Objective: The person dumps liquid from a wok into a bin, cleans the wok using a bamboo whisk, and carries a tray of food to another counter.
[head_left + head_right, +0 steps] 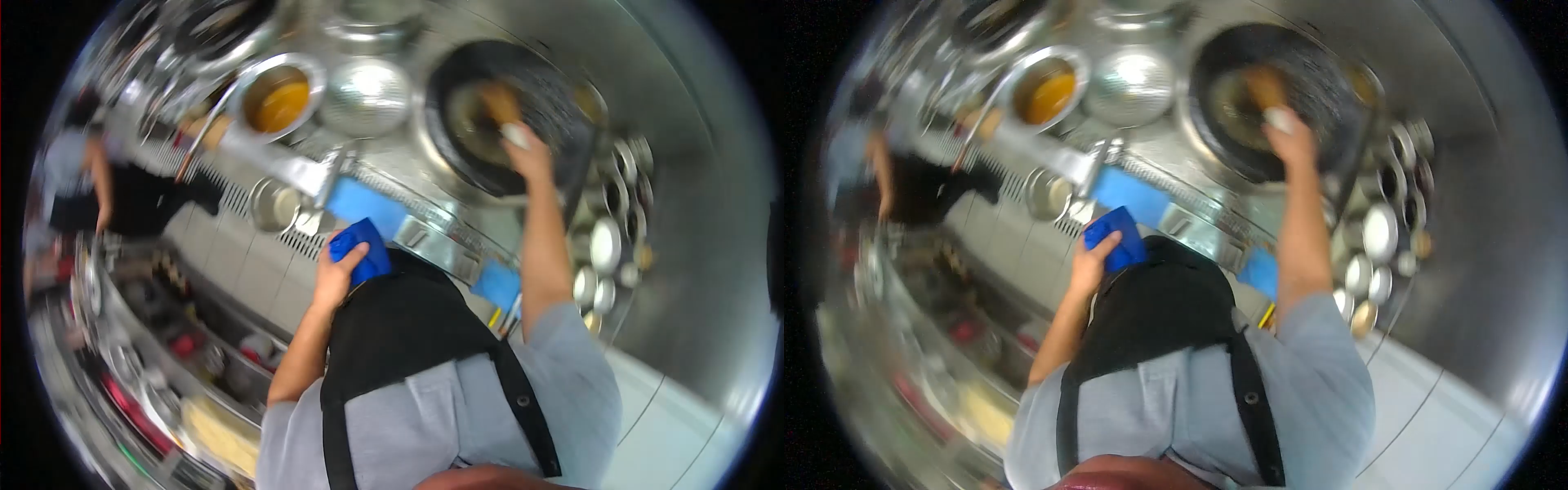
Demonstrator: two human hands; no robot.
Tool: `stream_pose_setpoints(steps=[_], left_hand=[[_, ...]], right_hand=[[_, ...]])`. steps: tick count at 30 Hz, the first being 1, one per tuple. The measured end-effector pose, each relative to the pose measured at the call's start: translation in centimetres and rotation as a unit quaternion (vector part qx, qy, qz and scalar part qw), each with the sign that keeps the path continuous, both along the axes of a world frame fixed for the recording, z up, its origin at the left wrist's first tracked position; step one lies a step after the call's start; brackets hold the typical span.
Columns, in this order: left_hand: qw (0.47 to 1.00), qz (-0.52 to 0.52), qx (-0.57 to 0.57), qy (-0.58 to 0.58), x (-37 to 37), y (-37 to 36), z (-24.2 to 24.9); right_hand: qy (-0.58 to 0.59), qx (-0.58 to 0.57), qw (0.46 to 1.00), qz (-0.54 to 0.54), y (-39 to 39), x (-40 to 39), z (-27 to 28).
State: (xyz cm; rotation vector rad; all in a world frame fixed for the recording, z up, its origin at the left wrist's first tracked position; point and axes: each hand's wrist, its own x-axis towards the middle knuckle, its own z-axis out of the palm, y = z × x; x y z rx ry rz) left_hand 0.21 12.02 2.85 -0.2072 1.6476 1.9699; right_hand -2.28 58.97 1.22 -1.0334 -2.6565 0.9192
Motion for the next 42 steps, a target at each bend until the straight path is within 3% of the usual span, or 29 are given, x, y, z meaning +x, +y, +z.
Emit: stream_pose_setpoints(steps=[2,4,7,10,12,16,18,21,23,24,26,27,28,31,34,37,40,41,42], left_hand=[[1.000,-0.028,0.002,-0.004,-0.3,1.7,0.2],[0.998,-0.056,0.001,-0.005,-0.4,2.5,0.4],[0.998,-0.058,-0.018,-0.001,-0.7,2.7,-0.6],[0.998,-0.060,-0.023,0.002,-0.8,4.0,-1.2],[0.998,-0.060,-0.012,-0.028,-0.7,5.0,-1.0],[0.994,-0.106,-0.011,-0.032,-0.9,6.8,0.1],[0.990,-0.136,-0.025,0.004,-1.5,7.4,1.2],[0.994,-0.105,-0.025,0.027,-2.0,6.3,0.3],[0.995,-0.085,-0.037,0.036,-2.7,5.5,-0.6],[0.995,-0.081,-0.051,0.039,-2.7,5.0,-0.9],[0.998,-0.050,-0.028,-0.001,-2.5,5.8,-0.6],[0.998,-0.059,-0.012,-0.002,-2.2,5.9,-1.0],[0.998,-0.065,0.007,0.002,-2.3,6.2,-1.3],[0.996,-0.085,0.008,-0.019,-1.9,7.5,-0.6],[0.994,-0.103,0.012,-0.024,-1.9,7.7,-0.4],[0.995,-0.099,0.006,-0.007,-2.4,6.3,-1.1],[0.998,-0.067,0.005,-0.007,-3.0,5.2,-2.1],[0.998,-0.052,0.009,-0.018,-2.8,5.1,-2.2],[0.998,-0.058,0.009,-0.020,-2.6,5.4,-2.0]], right_hand=[[-0.013,0.040,0.998,0.045,-3.3,1.6,0.0],[-0.122,0.016,0.990,0.068,-4.1,5.0,5.1],[-0.158,0.060,0.984,0.049,3.1,8.5,6.3],[-0.082,0.118,0.987,-0.075,8.0,4.5,2.7],[-0.043,0.062,0.992,-0.106,5.2,-0.5,2.6],[0.083,0.008,0.996,-0.003,-1.4,-5.5,-1.8],[0.037,-0.036,0.995,0.090,-3.8,-1.1,1.7],[-0.065,-0.057,0.986,0.141,-1.1,6.4,5.0],[-0.132,-0.016,0.988,0.082,3.9,7.7,6.1],[-0.108,0.082,0.982,0.133,7.3,7.2,4.2],[-0.033,0.088,0.995,0.018,8.3,3.1,1.7],[-0.031,0.062,0.997,-0.014,7.3,0.5,1.1],[-0.012,-0.050,0.998,-0.036,5.6,-1.7,1.1],[-0.009,-0.009,1.000,0.015,-1.8,-3.6,1.2],[-0.068,-0.015,0.993,0.090,-5.9,2.2,4.3],[-0.161,0.015,0.978,0.134,-2.8,10.0,8.8],[-0.254,0.081,0.962,0.057,6.5,11.1,9.5],[-0.217,0.098,0.971,0.002,7.4,9.6,9.8],[-0.127,0.134,0.983,0.015,10.0,7.9,7.0]])
